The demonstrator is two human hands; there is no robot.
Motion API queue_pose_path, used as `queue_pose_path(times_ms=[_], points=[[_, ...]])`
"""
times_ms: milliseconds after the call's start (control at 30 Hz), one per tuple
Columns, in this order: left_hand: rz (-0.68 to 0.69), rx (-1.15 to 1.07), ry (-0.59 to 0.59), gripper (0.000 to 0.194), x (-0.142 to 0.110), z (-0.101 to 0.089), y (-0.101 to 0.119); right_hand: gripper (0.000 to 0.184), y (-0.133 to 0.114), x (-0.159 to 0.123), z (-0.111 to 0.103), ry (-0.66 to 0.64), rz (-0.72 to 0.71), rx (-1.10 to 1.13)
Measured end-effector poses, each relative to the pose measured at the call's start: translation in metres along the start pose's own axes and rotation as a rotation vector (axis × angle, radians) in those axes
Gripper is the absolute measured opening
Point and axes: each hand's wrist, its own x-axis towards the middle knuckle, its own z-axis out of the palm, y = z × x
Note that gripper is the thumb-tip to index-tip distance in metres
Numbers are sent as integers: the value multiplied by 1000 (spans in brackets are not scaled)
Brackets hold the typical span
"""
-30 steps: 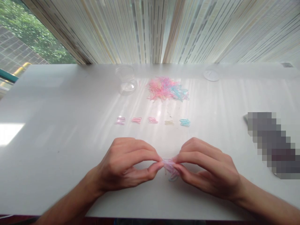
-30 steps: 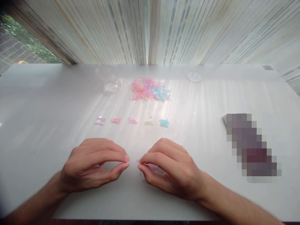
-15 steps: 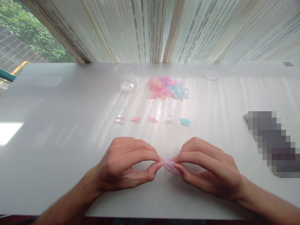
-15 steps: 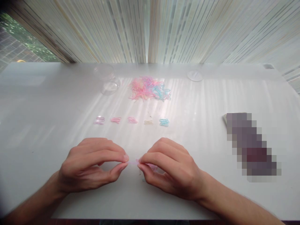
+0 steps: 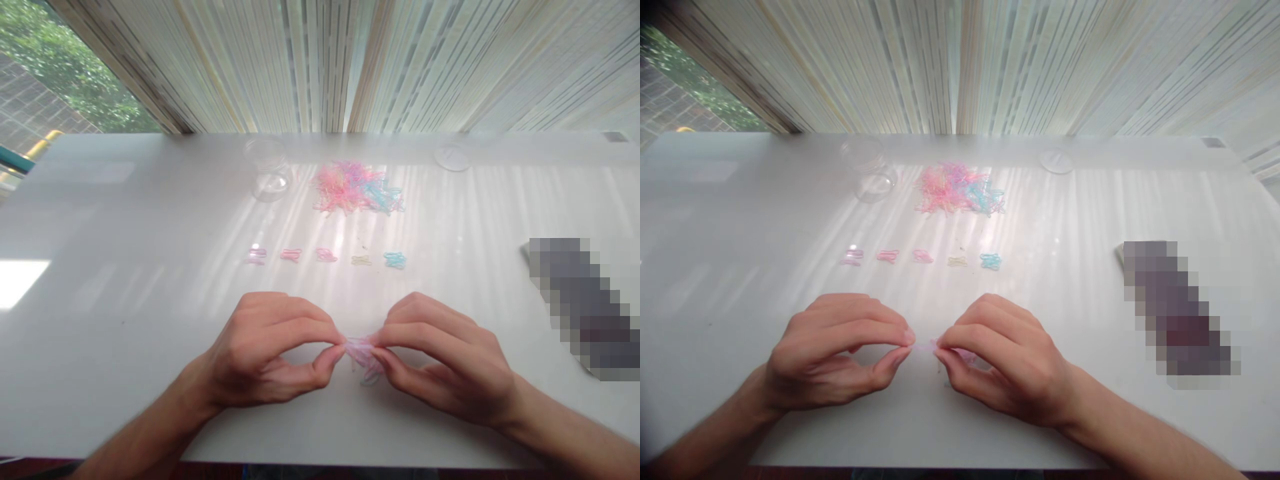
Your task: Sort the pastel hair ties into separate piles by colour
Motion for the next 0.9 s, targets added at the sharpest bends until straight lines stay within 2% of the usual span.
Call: queue_pose_path(times_ms=[100,200,333,433,633,900], points=[[9,38,9,11,0,-3,-1,18,1,0,0,-3,16,-9],[-39,150,51,10,-3,-18,-11,18,2,0,-2,-16,19,-20],[-261,374,144,3,-12,-48,-34,19,2,1,-5,-20,4,-17],[-364,452,136,8,-18,-59,-48,21,2,1,-6,-33,10,-16],[-563,408,50,13,-22,-60,-54,20,3,1,-6,-40,0,-14],[-617,413,28,13,-24,-63,-55,18,5,1,-7,-60,-7,-21]])
